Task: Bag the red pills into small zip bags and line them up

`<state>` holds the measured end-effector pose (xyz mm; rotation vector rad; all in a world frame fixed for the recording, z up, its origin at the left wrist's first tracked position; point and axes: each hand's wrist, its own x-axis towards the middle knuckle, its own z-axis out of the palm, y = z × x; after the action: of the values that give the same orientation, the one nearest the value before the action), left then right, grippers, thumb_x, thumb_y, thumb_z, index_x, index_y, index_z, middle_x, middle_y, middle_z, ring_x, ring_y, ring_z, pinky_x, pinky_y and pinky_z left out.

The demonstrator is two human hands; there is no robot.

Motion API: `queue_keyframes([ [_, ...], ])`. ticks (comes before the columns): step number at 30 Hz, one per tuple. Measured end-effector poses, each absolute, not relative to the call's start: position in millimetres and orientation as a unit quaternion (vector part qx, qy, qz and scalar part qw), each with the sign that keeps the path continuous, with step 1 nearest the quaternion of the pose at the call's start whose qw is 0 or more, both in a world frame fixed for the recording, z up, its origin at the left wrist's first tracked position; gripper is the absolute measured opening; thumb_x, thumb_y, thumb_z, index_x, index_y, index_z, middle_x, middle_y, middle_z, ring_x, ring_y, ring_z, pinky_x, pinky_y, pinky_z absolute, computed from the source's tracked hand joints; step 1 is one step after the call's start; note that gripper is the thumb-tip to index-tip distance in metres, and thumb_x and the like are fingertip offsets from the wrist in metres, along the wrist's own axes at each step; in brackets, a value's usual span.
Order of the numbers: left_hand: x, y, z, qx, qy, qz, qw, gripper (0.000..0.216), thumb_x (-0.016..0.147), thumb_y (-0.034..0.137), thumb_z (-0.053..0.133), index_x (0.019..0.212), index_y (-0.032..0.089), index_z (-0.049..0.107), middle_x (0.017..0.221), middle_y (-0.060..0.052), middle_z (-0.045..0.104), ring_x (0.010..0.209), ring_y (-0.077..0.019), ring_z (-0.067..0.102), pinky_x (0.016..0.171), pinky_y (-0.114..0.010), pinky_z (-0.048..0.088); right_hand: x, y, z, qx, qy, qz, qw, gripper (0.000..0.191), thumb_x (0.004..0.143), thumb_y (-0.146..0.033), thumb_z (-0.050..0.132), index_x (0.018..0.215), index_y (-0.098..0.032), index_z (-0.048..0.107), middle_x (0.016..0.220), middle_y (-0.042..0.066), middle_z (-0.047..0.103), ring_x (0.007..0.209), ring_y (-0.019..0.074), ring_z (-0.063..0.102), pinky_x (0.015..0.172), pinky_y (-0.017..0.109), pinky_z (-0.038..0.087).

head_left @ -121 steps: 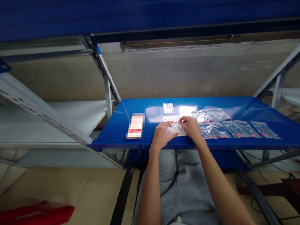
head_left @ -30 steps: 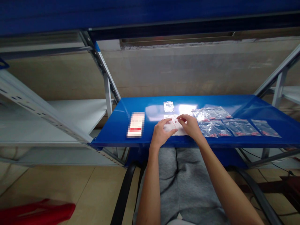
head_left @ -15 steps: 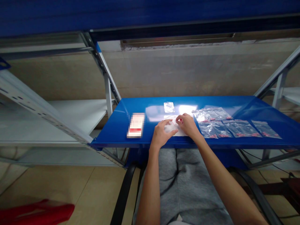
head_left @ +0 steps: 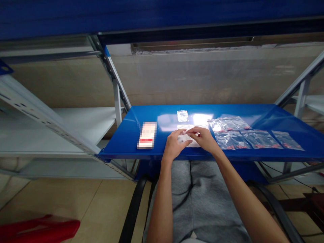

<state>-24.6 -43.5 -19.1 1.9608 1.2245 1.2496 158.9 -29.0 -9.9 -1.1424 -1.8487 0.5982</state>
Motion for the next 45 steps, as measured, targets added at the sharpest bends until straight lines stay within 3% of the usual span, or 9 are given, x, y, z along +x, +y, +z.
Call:
queue_keyframes([
  [4,-24.8,-44.2,-17.7,0.72,0.457,0.455,0.257,0.048,0.077,0.026,0.087,0.121,0.021,0.071,0.12,-0.007,0.076,0.106,-0.0224,0.071,0.101,-0.038,0.054,174.4,-16.3,-18.4,-0.538,-0.712,0.147,0.426,0.017,0.089,-0.02,0.061,0.093,-0.019,0.078,0.084,0.006,0.074,0.077,0.02,0.064,0.077,0.032,0.047],
  [7,-24.7,-44.9,-17.1,0.718,0.46,0.454,0.259,0.048,0.077,0.025,0.087,0.121,0.022,0.071,0.12,-0.007,0.076,0.106,-0.023,0.071,0.101,-0.038,0.053,184.7,-6.3,-24.5,-0.57,-0.725,0.09,0.375,0.015,0.087,-0.017,0.066,0.094,-0.017,0.079,0.085,0.007,0.069,0.076,0.0202,0.062,0.078,0.033,0.045],
  [16,-24.6,-44.8,-17.4,0.716,0.459,0.457,0.261,0.048,0.077,0.025,0.087,0.122,0.022,0.071,0.12,-0.009,0.076,0.106,-0.0241,0.071,0.101,-0.04,0.053,182.2,5.2,-30.1,-0.595,-0.754,0.046,0.275,0.02,0.092,-0.016,0.063,0.093,-0.019,0.082,0.091,0.011,0.063,0.089,0.0251,0.059,0.079,0.033,0.041],
  [25,-25.0,-43.8,-19.7,0.719,0.455,0.458,0.257,0.049,0.077,0.027,0.087,0.122,0.022,0.071,0.118,-0.008,0.076,0.105,-0.0235,0.072,0.1,-0.039,0.053,172.4,-16.7,-14.3,-0.526,-0.728,0.148,0.414,0.015,0.091,-0.027,0.065,0.091,-0.02,0.078,0.079,0.004,0.063,0.076,0.0195,0.06,0.074,0.032,0.044],
  [41,-25.3,-43.4,-20.2,0.721,0.45,0.464,0.25,0.05,0.076,0.028,0.088,0.122,0.023,0.071,0.121,-0.007,0.076,0.108,-0.0242,0.072,0.101,-0.039,0.054,156.5,-59.0,-11.0,-0.512,-0.654,0.293,0.473,0.025,0.092,-0.043,0.06,0.094,-0.021,0.07,0.079,0.004,0.069,0.076,0.0205,0.064,0.068,0.031,0.047],
  [45,-25.8,-43.9,-17.8,0.721,0.446,0.469,0.247,0.043,0.079,0.018,0.081,0.12,0.021,0.072,0.122,-0.008,0.076,0.112,-0.0235,0.071,0.103,-0.038,0.053,131.9,-70.9,-9.9,-0.516,-0.637,0.295,0.49,0.022,0.091,-0.042,0.061,0.098,-0.022,0.065,0.077,0.001,0.067,0.072,0.0192,0.065,0.067,0.03,0.047],
])
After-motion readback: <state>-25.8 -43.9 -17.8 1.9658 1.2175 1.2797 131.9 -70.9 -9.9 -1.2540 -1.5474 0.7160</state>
